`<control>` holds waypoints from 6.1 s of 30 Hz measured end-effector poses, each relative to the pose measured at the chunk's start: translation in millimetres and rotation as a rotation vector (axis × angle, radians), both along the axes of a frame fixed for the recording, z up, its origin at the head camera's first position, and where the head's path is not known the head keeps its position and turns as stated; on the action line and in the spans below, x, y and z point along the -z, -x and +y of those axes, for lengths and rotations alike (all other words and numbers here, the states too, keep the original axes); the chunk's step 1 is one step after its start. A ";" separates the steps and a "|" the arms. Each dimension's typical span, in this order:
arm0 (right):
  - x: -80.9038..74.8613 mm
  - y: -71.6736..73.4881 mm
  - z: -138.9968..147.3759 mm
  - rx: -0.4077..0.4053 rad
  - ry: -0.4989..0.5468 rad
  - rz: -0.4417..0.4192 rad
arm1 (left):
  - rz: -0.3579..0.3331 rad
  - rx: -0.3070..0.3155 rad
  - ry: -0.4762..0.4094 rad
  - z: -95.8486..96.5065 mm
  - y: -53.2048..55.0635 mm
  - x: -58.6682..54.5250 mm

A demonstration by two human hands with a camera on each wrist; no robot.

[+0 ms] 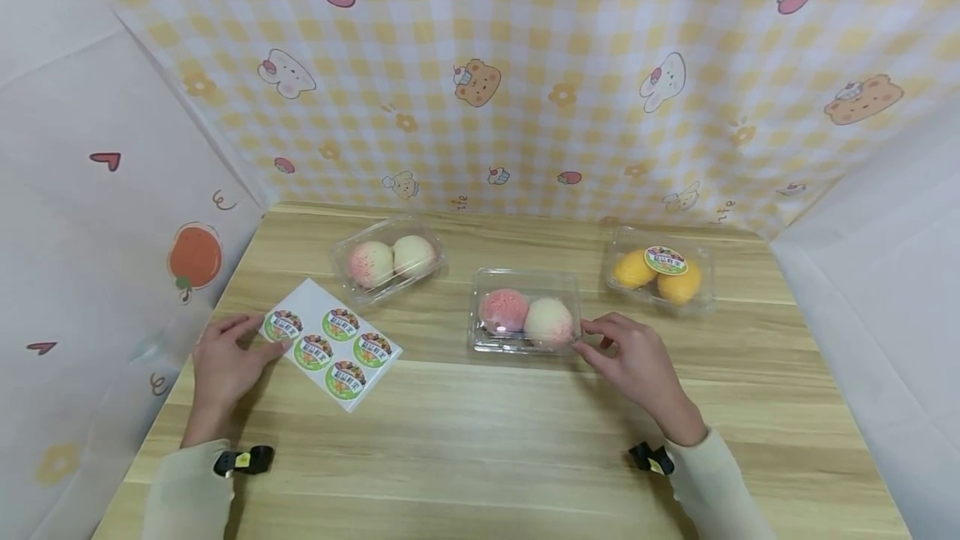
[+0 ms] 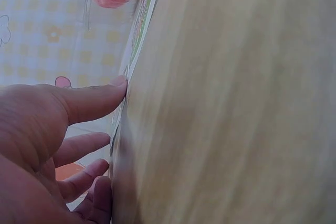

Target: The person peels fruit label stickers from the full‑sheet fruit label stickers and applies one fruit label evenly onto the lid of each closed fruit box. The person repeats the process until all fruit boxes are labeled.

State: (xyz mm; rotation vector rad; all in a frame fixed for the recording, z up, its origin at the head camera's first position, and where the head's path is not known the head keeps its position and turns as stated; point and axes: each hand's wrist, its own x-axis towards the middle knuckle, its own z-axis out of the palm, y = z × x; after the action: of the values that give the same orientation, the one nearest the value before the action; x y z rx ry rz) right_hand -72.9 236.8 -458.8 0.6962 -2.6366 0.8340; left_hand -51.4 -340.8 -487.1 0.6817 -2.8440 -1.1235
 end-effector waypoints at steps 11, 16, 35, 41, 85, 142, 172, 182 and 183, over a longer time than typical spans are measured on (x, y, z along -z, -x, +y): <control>-2.5 -0.9 -0.6 0.003 0.007 -0.013 | 0.022 0.014 0.043 2.3 -1.7 -1.8; -3.1 -1.5 -0.3 -0.001 0.016 -0.014 | 0.044 0.005 0.011 2.2 -5.5 -7.4; -3.3 -2.5 -1.1 -0.004 0.010 -0.020 | 0.090 -0.137 -0.716 -1.6 -4.9 -30.5; -2.0 -1.1 -0.1 0.006 -0.001 -0.033 | 0.120 -0.112 -0.805 6.0 -5.5 -42.7; 1.1 -0.1 1.1 0.009 0.000 -0.011 | 0.191 0.424 -0.825 116.4 0.3 -102.7; -37.2 2.1 -4.0 0.058 0.091 0.103 | 0.039 0.775 -0.934 245.7 19.3 -98.9; -97.7 8.2 -68.0 -0.107 0.206 0.257 | 0.224 0.798 -0.788 272.6 28.9 -105.5; -99.5 10.5 -71.9 -0.072 0.230 0.254 | 0.312 0.839 -0.739 276.3 29.0 -110.8; -99.5 10.8 -72.3 -0.068 0.233 0.254 | 0.317 0.841 -0.731 276.4 29.1 -110.6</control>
State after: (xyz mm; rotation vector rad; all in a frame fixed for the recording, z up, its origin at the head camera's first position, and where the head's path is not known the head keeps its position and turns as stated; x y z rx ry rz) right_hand -83.7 164.5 -359.3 0.7757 -2.2588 0.9821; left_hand -80.5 -64.3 -376.5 -0.7640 -2.3875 -2.1428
